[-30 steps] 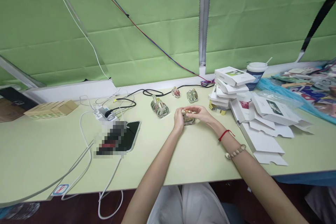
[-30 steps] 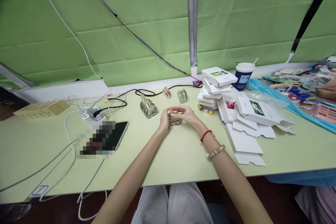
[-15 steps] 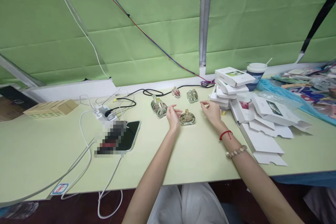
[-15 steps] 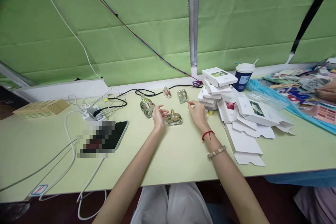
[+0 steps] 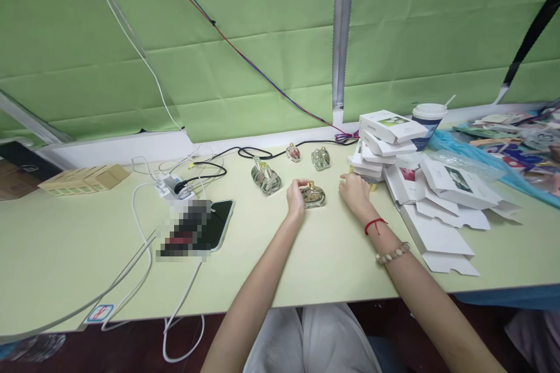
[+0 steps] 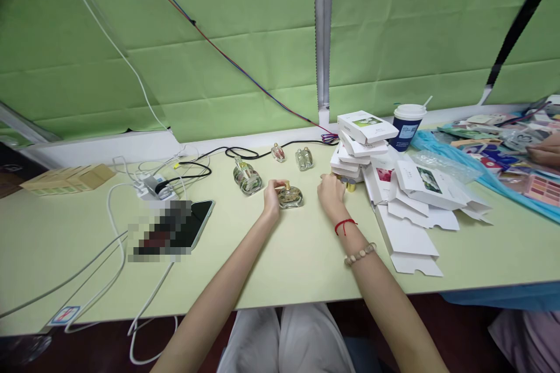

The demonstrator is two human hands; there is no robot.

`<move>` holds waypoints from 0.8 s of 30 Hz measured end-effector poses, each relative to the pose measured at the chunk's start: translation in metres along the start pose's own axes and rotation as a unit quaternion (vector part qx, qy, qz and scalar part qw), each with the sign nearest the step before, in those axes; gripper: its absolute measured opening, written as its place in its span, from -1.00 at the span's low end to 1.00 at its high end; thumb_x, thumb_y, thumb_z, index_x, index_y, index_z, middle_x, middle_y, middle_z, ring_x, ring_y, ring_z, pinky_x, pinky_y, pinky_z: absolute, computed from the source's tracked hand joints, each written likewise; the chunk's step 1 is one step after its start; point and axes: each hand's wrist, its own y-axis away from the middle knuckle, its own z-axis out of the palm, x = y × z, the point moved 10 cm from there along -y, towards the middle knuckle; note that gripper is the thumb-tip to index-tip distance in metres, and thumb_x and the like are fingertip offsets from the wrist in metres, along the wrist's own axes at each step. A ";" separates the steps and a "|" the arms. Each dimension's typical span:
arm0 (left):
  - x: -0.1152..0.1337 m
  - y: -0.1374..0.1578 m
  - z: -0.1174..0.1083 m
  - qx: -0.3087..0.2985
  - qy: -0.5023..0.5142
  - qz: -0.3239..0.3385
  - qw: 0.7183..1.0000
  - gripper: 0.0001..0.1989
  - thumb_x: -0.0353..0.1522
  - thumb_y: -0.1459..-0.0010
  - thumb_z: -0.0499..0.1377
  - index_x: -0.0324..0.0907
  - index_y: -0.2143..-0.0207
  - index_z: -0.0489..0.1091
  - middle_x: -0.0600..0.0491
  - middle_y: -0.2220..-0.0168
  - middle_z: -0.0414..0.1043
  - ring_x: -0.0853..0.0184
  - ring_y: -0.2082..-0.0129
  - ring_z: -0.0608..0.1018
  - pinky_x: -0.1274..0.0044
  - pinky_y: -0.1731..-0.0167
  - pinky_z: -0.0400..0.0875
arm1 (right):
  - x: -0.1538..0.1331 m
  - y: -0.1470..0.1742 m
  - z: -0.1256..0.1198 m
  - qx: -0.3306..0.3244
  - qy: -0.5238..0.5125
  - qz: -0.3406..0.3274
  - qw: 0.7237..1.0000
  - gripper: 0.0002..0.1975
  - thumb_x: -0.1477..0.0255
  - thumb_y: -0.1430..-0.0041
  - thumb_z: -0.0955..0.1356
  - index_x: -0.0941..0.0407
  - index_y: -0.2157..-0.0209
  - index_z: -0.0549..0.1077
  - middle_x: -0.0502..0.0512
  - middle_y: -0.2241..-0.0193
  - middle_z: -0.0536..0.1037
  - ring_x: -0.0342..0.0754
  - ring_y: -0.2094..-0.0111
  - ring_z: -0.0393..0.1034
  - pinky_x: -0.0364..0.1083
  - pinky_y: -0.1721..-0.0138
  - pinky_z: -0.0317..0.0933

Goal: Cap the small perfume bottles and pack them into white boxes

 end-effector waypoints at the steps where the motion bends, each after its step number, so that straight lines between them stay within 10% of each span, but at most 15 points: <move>1: -0.004 0.001 0.001 0.000 0.006 -0.010 1.000 -0.67 -0.25 0.08 -0.06 -0.24 0.53 0.42 -0.02 0.38 0.43 0.37 0.46 0.40 0.56 0.47 0.25 | -0.001 0.000 0.003 -0.009 0.014 0.000 1.000 -0.68 0.53 -0.13 0.22 0.15 0.11 0.48 0.27 0.24 0.51 0.08 0.20 0.42 -0.09 0.29 0.17; 24: 0.006 0.002 -0.007 0.037 0.038 0.020 0.998 -0.73 -0.32 0.07 -0.05 -0.22 0.59 0.40 0.03 0.44 0.38 0.43 0.50 0.32 0.58 0.44 0.22 | -0.005 -0.002 0.008 0.018 -0.026 -0.044 0.999 -0.69 0.63 -0.14 0.21 0.16 0.11 0.43 0.19 0.18 0.44 -0.08 0.31 0.37 -0.16 0.32 0.11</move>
